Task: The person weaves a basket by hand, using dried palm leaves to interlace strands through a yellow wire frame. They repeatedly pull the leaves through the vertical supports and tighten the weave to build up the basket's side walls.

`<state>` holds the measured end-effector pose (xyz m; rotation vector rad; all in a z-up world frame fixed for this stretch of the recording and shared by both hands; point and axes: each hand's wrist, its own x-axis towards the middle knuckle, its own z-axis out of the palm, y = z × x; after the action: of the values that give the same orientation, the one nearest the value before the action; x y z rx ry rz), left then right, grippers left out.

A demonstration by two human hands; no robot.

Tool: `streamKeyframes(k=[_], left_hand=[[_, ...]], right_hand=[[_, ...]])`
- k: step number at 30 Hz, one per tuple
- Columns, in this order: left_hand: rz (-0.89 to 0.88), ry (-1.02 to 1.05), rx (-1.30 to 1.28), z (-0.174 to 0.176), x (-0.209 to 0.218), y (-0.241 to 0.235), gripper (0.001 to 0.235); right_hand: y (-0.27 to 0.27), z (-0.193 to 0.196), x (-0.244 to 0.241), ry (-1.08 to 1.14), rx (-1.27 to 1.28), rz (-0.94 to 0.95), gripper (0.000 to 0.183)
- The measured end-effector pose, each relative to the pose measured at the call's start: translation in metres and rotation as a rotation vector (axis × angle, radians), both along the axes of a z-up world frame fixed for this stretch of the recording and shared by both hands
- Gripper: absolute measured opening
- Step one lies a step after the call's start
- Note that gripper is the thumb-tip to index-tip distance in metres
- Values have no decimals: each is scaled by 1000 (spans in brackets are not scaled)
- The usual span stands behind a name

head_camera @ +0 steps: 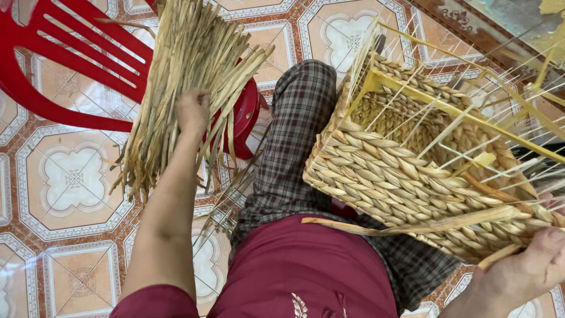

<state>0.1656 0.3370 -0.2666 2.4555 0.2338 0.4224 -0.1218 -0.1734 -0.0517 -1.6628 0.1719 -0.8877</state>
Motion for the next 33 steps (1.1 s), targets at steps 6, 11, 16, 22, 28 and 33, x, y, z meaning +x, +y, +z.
streamKeyframes(k=[6, 11, 16, 22, 28, 33], left_hand=[[33, 135, 255, -14, 18, -20, 21], [26, 254, 226, -13, 8, -33, 35], [39, 221, 297, -9, 0, -31, 25], [162, 410, -342, 9, 27, -10, 14], [-136, 86, -761, 52, 21, 6, 10], [-299, -266, -498, 132, 15, -8, 17]], right_hand=[[1, 6, 1, 62, -26, -11, 45], [-5, -1, 0, 3, 49, 51, 46], [-3, 2, -1, 17, 39, 10, 53], [-5, -1, 1, 0, 74, -1, 51], [-10, 0, -5, 55, 69, -33, 48], [-2, 25, -6, 100, -196, -192, 40]])
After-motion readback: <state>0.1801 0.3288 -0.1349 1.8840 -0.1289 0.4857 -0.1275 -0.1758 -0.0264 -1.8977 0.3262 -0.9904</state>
